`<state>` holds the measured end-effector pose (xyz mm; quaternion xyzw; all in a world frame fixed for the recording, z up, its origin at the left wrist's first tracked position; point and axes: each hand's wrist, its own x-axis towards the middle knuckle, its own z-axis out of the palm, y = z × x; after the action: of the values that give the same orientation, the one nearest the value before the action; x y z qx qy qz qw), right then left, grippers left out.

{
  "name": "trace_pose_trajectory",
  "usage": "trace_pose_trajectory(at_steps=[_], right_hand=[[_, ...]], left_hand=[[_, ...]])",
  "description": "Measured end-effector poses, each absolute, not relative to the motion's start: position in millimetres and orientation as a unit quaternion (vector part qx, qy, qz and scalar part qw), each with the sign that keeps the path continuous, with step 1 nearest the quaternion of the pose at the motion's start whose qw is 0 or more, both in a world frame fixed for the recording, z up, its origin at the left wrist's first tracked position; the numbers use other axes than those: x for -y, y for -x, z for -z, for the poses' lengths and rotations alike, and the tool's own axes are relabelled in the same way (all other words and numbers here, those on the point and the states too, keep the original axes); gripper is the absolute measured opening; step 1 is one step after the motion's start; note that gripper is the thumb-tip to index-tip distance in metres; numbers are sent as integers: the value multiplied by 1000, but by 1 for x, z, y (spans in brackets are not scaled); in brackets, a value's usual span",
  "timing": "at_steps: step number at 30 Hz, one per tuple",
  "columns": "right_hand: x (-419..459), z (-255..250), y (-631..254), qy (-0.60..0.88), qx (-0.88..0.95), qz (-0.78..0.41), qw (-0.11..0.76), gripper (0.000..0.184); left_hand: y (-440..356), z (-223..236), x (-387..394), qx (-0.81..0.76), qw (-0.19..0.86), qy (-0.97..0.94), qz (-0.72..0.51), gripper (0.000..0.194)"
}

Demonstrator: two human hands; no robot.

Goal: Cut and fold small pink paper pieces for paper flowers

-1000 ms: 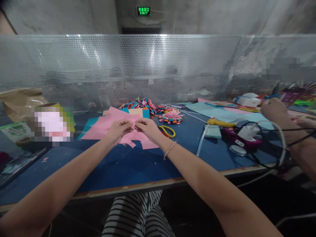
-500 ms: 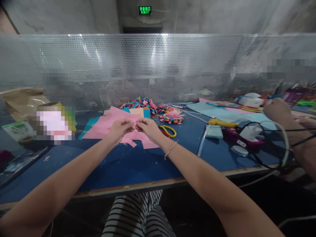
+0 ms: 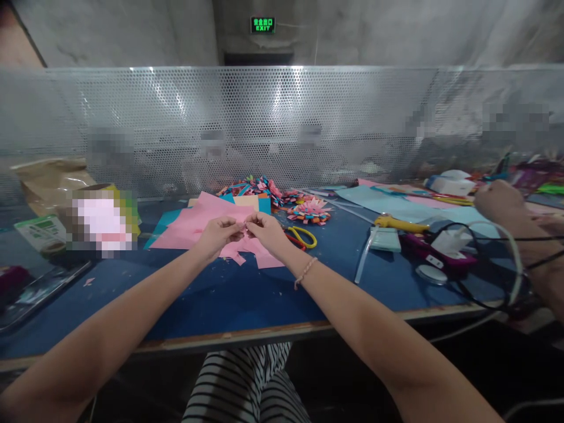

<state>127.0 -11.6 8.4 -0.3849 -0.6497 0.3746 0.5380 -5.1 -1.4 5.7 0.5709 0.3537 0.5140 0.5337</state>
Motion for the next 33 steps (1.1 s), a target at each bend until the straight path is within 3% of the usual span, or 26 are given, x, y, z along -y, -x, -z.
trace_pose_trajectory(at_steps=[17, 33], right_hand=[[11, -7, -130, 343, 667, -368, 550, 14], [8, -7, -132, 340, 601, -453, 564, 15]], left_hand=[[5, -14, 8, -330, 644, -450, -522, 9], [5, -12, 5, -342, 569, -509, -547, 18]])
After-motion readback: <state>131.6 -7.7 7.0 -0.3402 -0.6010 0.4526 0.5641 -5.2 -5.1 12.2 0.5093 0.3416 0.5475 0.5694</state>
